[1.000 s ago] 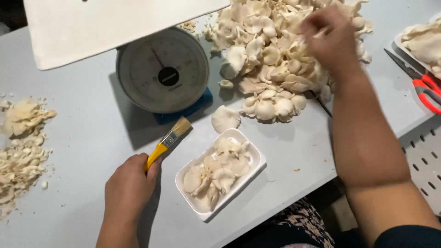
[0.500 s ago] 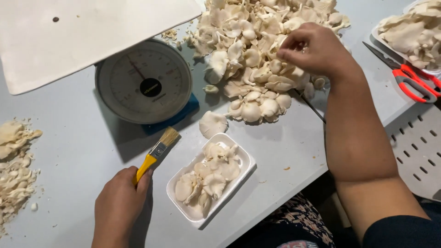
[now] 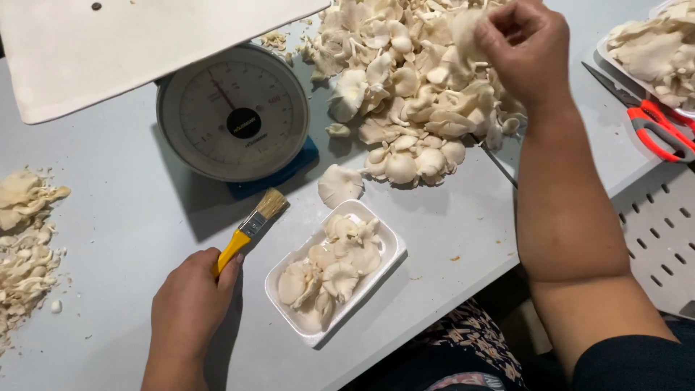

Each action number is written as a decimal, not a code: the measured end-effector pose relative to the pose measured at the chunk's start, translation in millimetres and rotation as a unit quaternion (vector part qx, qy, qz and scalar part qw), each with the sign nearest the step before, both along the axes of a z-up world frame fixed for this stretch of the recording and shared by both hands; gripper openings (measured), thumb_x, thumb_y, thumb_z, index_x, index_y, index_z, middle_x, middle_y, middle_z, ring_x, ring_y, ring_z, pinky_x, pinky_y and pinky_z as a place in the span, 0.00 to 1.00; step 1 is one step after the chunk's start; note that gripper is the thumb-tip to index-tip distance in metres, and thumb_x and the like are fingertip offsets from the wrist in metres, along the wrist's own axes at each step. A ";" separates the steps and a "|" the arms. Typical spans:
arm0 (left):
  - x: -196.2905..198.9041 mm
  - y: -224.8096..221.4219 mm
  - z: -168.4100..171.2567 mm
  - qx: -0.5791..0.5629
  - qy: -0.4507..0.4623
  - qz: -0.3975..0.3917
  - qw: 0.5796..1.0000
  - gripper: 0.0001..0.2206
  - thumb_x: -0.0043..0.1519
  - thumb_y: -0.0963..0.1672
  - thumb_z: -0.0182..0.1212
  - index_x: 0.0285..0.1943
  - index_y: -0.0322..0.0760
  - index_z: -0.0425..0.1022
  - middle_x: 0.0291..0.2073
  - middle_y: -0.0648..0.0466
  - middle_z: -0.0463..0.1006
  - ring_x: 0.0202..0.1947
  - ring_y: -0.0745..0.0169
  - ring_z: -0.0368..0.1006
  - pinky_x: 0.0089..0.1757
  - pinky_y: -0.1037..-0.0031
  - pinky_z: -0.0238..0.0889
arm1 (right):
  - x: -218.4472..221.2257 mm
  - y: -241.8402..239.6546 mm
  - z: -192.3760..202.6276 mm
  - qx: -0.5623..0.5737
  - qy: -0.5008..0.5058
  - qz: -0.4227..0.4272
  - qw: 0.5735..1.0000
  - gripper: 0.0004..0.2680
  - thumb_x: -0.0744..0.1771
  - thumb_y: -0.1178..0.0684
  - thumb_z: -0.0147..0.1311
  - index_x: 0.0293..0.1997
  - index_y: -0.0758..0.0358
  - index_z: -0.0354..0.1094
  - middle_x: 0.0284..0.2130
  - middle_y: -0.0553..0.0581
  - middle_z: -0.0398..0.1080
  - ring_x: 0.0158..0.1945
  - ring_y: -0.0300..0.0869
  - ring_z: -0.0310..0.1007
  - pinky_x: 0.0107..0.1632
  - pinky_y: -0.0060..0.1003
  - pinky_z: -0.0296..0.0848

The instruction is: The person picks oyster mushrooms from a pile on the table and places them into a white styrofoam tray. They hold a yellow-handled brush in the left hand but do not use it during the clip. The tray gradually fills with mushroom pieces.

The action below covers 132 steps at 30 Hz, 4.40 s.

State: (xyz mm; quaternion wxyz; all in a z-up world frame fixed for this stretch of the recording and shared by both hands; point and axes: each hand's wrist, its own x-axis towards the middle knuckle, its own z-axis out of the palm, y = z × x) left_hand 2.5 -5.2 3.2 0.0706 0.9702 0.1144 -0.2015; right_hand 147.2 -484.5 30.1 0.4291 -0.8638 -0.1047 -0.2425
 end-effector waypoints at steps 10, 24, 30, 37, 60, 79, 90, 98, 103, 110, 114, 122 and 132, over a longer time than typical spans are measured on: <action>0.6 -0.2 0.0 -0.001 0.013 0.010 1.000 0.22 0.70 0.57 0.45 0.32 0.42 0.68 0.29 0.56 0.75 0.30 0.55 0.70 0.31 0.65 0.60 | 2.9 32.6 -1.6 -0.166 -0.083 0.006 0.983 0.03 0.72 0.64 0.64 0.44 0.69 0.72 0.41 0.66 0.73 0.40 0.47 0.72 0.46 0.40 0.77; -1.3 0.9 -0.8 -0.006 -0.007 -0.008 1.000 0.22 0.70 0.56 0.46 0.30 0.41 0.67 0.27 0.56 0.73 0.28 0.55 0.68 0.29 0.65 0.58 | -3.5 56.2 15.2 -0.242 0.257 -0.096 0.931 0.09 0.68 0.50 0.62 0.51 0.60 0.75 0.44 0.58 0.69 0.43 0.49 0.68 0.43 0.45 0.68; -0.9 -0.9 4.0 -0.008 0.011 0.001 1.000 0.22 0.71 0.57 0.45 0.31 0.42 0.68 0.27 0.56 0.74 0.29 0.56 0.69 0.29 0.65 0.58 | 0.1 38.0 3.5 -0.196 0.090 -0.035 0.976 0.05 0.68 0.52 0.66 0.46 0.52 0.74 0.48 0.61 0.67 0.53 0.53 0.62 0.57 0.56 0.60; -1.3 2.0 -2.2 -0.009 -0.005 -0.011 1.000 0.21 0.70 0.56 0.46 0.32 0.42 0.69 0.29 0.56 0.75 0.30 0.54 0.71 0.31 0.64 0.60 | -0.6 31.0 3.8 0.087 0.110 0.095 0.986 0.08 0.70 0.67 0.46 0.46 0.55 0.60 0.38 0.50 0.63 0.38 0.33 0.63 0.43 0.25 0.73; -14.5 2.3 13.5 -0.111 -0.107 -0.020 0.988 0.12 0.66 0.49 0.54 0.48 0.40 0.78 0.37 0.42 0.81 0.46 0.31 0.78 0.46 0.44 0.70 | -61.2 169.5 -29.8 0.138 0.120 0.334 0.925 0.07 0.70 0.65 0.49 0.52 0.67 0.64 0.45 0.59 0.75 0.41 0.35 0.73 0.47 0.29 0.74; -5.1 30.1 -2.4 -0.076 -0.137 -0.017 0.988 0.13 0.66 0.50 0.57 0.44 0.38 0.82 0.29 0.48 0.78 0.34 0.44 0.78 0.37 0.58 0.70 | -96.7 190.6 -21.3 -0.089 0.128 0.398 0.904 0.04 0.64 0.58 0.65 0.39 0.59 0.76 0.30 0.56 0.78 0.34 0.47 0.78 0.44 0.39 0.75; -8.0 17.9 14.3 -0.081 -0.086 -0.044 0.992 0.23 0.70 0.53 0.52 0.43 0.28 0.81 0.32 0.38 0.78 0.39 0.31 0.77 0.39 0.50 0.67 | -96.2 190.7 -22.7 -0.271 0.016 0.477 0.836 0.05 0.66 0.51 0.57 0.42 0.55 0.74 0.33 0.58 0.70 0.39 0.55 0.71 0.45 0.50 0.72; -0.3 11.6 10.2 0.011 0.024 0.011 1.000 0.26 0.72 0.57 0.41 0.33 0.39 0.73 0.34 0.52 0.76 0.34 0.49 0.73 0.32 0.61 0.61 | -73.0 158.7 21.0 -0.194 -0.003 0.424 0.884 0.09 0.67 0.59 0.50 0.49 0.69 0.73 0.38 0.60 0.74 0.42 0.44 0.74 0.45 0.33 0.79; 0.3 7.4 11.5 0.024 0.019 0.008 0.999 0.25 0.71 0.57 0.42 0.35 0.39 0.75 0.36 0.51 0.77 0.36 0.48 0.74 0.35 0.60 0.63 | -23.2 36.8 6.0 -0.136 -0.021 0.174 0.975 0.09 0.67 0.74 0.48 0.48 0.74 0.72 0.40 0.65 0.73 0.40 0.46 0.73 0.39 0.34 0.76; 0.8 9.1 0.9 0.029 0.013 0.018 0.999 0.25 0.70 0.57 0.41 0.37 0.39 0.76 0.39 0.52 0.78 0.40 0.48 0.75 0.37 0.59 0.65 | -5.1 -141.5 -39.6 -0.174 0.243 -0.217 0.929 0.09 0.74 0.44 0.63 0.44 0.56 0.74 0.36 0.52 0.73 0.36 0.42 0.70 0.37 0.45 0.66; 0.1 6.6 2.6 0.030 0.002 0.015 0.999 0.25 0.71 0.57 0.42 0.36 0.39 0.76 0.38 0.52 0.78 0.37 0.49 0.75 0.35 0.61 0.64 | -0.6 -142.5 -39.0 -0.221 0.255 -0.240 0.910 0.05 0.69 0.47 0.63 0.38 0.53 0.79 0.34 0.52 0.77 0.38 0.44 0.74 0.39 0.46 0.68; 6.6 3.3 0.9 0.072 0.042 0.037 0.996 0.27 0.72 0.58 0.41 0.41 0.38 0.79 0.39 0.49 0.81 0.38 0.48 0.77 0.36 0.61 0.66 | -11.5 -77.3 0.0 -0.215 0.380 -0.221 0.872 0.05 0.65 0.51 0.63 0.43 0.51 0.76 0.39 0.55 0.77 0.40 0.49 0.72 0.43 0.49 0.67; 0.5 14.4 -38.1 -0.096 -0.128 -0.050 0.986 0.21 0.67 0.54 0.54 0.31 0.35 0.71 0.30 0.48 0.74 0.35 0.44 0.71 0.39 0.58 0.61 | -17.6 30.8 6.6 0.034 0.200 0.185 0.962 0.08 0.71 0.62 0.49 0.54 0.67 0.72 0.45 0.58 0.75 0.40 0.38 0.73 0.44 0.30 0.77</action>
